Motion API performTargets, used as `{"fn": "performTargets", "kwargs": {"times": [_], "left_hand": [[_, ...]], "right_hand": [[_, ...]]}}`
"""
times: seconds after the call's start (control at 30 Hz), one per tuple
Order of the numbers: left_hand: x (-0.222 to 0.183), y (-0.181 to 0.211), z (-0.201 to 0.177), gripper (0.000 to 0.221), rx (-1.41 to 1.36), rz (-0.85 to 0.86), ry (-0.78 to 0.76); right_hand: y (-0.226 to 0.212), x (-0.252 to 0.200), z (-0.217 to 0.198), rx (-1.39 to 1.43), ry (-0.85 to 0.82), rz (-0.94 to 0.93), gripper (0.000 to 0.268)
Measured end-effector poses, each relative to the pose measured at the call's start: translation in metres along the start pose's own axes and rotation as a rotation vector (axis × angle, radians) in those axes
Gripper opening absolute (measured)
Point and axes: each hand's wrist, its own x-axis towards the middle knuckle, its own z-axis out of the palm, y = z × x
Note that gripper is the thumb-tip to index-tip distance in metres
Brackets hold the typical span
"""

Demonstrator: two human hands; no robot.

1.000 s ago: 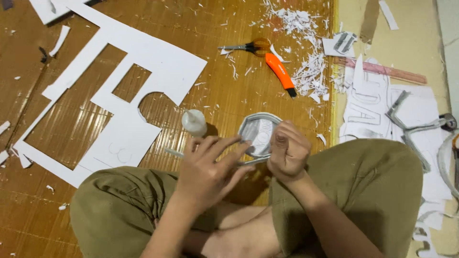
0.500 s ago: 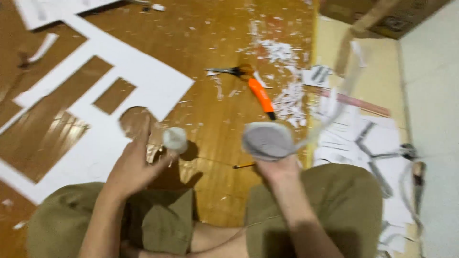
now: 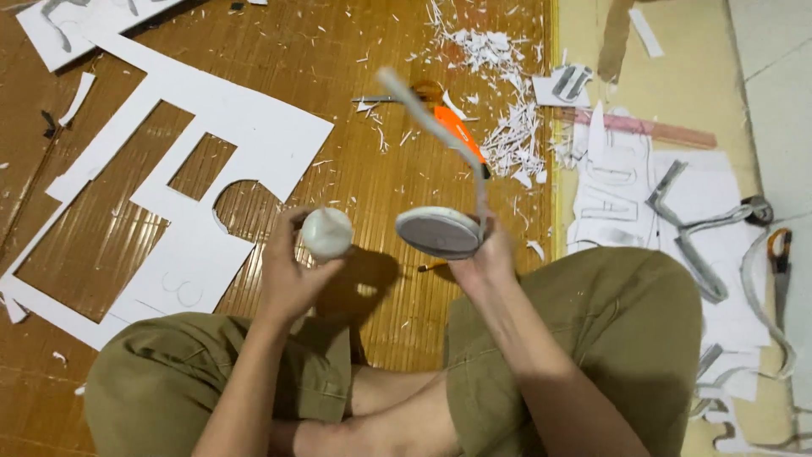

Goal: Assembling foam components by gluing a strip around a circular base to form a cylindrical object.

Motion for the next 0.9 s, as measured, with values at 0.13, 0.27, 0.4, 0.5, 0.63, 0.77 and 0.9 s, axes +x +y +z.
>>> {"fn": "performTargets", "kwargs": {"times": [0.13, 0.27, 0.4, 0.5, 0.63, 0.77, 0.9], "left_hand": [[-0.012, 0.06, -0.013, 0.074, -0.108, 0.004, -0.037], [-0.016, 0.079, -0.027, 0.08, 0.027, 0.17, -0.123], [-0.019, 0.084, -0.039, 0.079, 0.162, 0.26, -0.203], [-0.019, 0.094, -0.046, 0.08, 0.305, 0.276, -0.259], [-0.02, 0.098, -0.05, 0.081, 0.335, 0.27, -0.274], [-0.022, 0.097, -0.052, 0.082, 0.498, 0.233, -0.293], [-0.021, 0.11, -0.054, 0.078, 0.544, 0.217, -0.319]], "right_hand": [[0.0, -0.004, 0.006, -0.086, 0.028, -0.065, 0.032], [0.009, 0.013, -0.004, -0.226, 0.064, -0.076, 0.039], [0.008, 0.007, 0.0, -0.226, 0.086, -0.126, 0.042], [0.005, 0.011, -0.003, -0.378, 0.088, -0.151, 0.049], [0.003, 0.006, 0.001, -0.433, 0.125, -0.201, 0.054], [0.003, 0.008, -0.001, -0.447, 0.122, -0.239, 0.054], [0.006, 0.01, -0.002, -0.527, 0.111, -0.322, 0.056]]}}
